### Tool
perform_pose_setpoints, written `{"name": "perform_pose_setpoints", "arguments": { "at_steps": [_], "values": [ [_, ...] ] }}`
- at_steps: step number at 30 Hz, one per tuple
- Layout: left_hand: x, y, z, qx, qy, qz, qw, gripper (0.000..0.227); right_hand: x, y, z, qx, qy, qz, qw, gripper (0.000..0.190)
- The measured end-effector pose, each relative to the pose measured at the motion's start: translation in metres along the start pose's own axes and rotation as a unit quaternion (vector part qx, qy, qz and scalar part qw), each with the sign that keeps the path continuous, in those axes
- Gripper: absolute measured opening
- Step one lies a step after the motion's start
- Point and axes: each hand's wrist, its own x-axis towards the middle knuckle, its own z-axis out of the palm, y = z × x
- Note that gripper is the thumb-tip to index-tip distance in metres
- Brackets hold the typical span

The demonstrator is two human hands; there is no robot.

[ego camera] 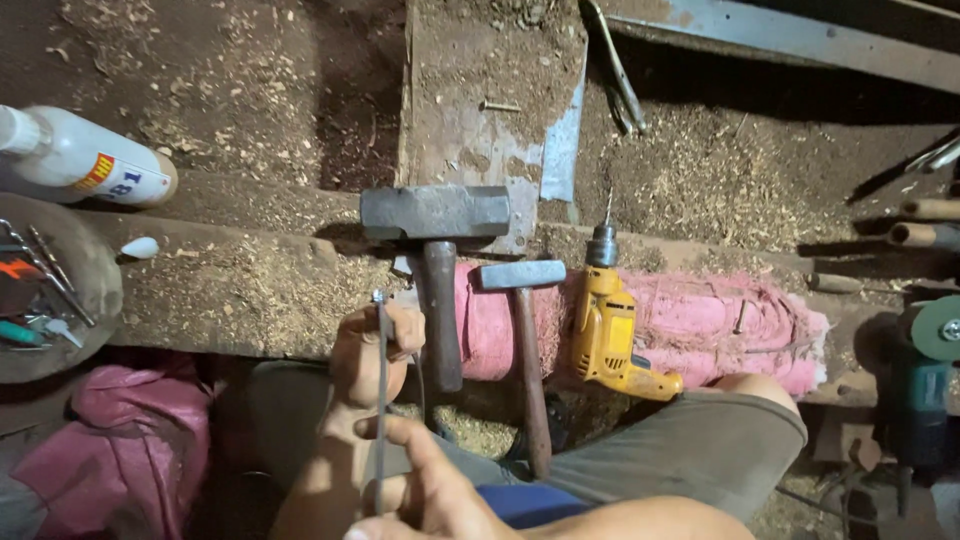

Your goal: Using an angle grinder and hammers to shape and fit metal components in a workshop.

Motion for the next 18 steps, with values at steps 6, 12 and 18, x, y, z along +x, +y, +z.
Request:
{"name": "perform_pose_setpoints", "arguments": {
  "at_steps": [6, 12, 18],
  "values": [
    [0.000, -0.009, -0.016, -0.061, -0.041, 0.006, 0.997, 0.038, 0.015, 0.014, 0.012, 0.037, 0.010, -0.012, 0.999, 0.069],
    [0.009, -0.023, -0.056, 0.058, 0.014, -0.038, 0.997, 0.032, 0.031, -0.029, 0.014, 0.034, 0.025, -0.064, 0.997, 0.059],
    [0.036, -0.021, -0.062, 0.458, 0.059, -0.089, 0.883, 0.036, 0.064, -0.034, -0.050, 0.061, 0.022, -0.111, 0.992, 0.050]
  ]
}}
